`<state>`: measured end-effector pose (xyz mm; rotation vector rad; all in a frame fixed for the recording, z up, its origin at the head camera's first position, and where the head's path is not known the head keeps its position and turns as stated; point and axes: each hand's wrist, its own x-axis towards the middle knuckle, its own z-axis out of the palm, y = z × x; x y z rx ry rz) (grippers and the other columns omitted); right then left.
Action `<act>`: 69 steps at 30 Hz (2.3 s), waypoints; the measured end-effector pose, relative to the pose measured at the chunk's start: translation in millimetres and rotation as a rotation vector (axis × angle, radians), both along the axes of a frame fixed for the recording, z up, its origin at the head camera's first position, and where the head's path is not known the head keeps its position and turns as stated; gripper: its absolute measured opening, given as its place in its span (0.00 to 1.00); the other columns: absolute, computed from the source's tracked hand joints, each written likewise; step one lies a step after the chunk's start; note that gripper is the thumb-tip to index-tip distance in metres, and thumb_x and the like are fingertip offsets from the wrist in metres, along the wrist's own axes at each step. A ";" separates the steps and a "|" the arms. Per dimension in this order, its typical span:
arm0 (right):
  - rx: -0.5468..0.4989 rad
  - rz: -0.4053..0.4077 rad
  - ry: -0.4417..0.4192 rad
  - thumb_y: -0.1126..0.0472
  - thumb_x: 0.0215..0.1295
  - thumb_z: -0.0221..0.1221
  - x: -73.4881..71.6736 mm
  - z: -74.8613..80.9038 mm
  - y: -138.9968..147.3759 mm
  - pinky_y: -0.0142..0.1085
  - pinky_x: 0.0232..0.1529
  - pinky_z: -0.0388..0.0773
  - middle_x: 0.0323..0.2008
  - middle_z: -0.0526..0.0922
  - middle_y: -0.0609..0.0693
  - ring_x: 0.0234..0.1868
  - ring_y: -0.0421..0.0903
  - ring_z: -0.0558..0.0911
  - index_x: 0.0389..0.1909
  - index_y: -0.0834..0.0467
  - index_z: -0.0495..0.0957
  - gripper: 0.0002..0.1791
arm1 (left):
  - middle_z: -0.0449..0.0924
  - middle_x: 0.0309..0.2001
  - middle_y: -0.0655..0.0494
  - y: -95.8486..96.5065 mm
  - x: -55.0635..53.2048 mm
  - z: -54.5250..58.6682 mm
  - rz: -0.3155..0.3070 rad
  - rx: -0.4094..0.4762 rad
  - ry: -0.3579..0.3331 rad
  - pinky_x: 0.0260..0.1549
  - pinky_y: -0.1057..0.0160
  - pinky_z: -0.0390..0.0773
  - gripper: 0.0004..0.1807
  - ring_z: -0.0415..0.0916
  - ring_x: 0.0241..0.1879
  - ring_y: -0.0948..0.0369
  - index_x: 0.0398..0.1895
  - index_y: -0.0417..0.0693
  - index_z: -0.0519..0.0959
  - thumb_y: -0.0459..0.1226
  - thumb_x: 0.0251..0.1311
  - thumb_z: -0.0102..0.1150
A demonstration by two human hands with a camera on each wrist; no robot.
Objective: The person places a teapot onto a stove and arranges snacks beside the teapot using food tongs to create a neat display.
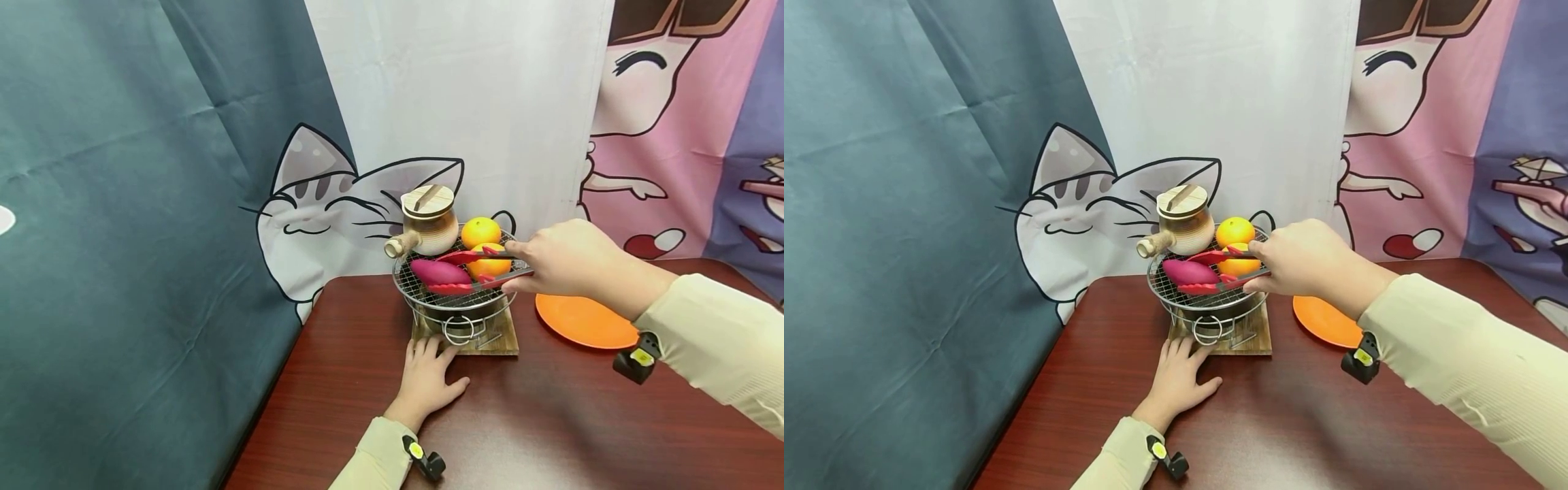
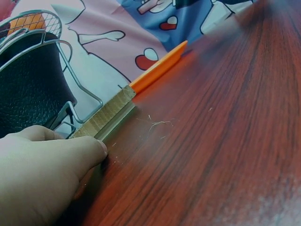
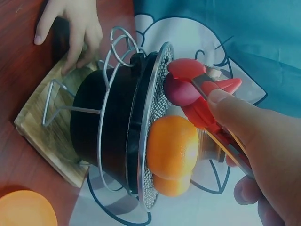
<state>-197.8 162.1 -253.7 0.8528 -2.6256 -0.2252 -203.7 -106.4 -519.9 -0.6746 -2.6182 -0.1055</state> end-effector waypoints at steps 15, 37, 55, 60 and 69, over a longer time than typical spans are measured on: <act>0.015 0.059 0.059 0.32 0.52 0.68 1.2 3.3 -3.9 0.49 0.15 0.72 0.19 0.79 0.45 0.19 0.47 0.78 0.50 0.54 0.85 0.34 | 0.70 0.62 0.56 0.1 0.4 2.2 0.002 0.007 -0.010 0.65 0.39 0.63 0.33 0.66 0.63 0.53 0.64 0.69 0.77 0.63 0.55 0.63; 0.002 0.003 0.017 0.29 0.53 0.66 6.7 9.7 -1.7 0.49 0.16 0.73 0.20 0.81 0.47 0.20 0.49 0.79 0.55 0.52 0.84 0.37 | 0.71 0.61 0.56 -0.4 0.5 0.8 0.002 0.003 -0.001 0.65 0.39 0.63 0.33 0.67 0.62 0.54 0.64 0.69 0.77 0.63 0.54 0.62; 0.002 0.021 0.029 0.30 0.53 0.66 11.8 12.1 -0.7 0.52 0.17 0.74 0.21 0.82 0.47 0.21 0.50 0.80 0.53 0.52 0.85 0.35 | 0.72 0.60 0.55 0.3 1.2 2.3 0.002 0.002 0.003 0.65 0.39 0.62 0.33 0.67 0.62 0.52 0.64 0.70 0.76 0.62 0.53 0.63; -0.006 0.013 0.029 0.29 0.52 0.66 12.2 12.9 -1.2 0.52 0.18 0.75 0.23 0.83 0.48 0.22 0.51 0.81 0.53 0.52 0.85 0.36 | 0.73 0.61 0.54 0.2 0.8 1.6 -0.004 0.013 0.003 0.65 0.39 0.62 0.33 0.67 0.62 0.52 0.65 0.70 0.76 0.62 0.53 0.63; -0.009 0.010 0.038 0.28 0.51 0.66 12.5 12.8 -1.1 0.51 0.18 0.75 0.23 0.83 0.48 0.21 0.50 0.80 0.53 0.52 0.85 0.37 | 0.72 0.61 0.54 0.5 -0.2 0.5 -0.005 0.021 0.008 0.65 0.39 0.62 0.33 0.67 0.62 0.52 0.65 0.70 0.76 0.62 0.53 0.63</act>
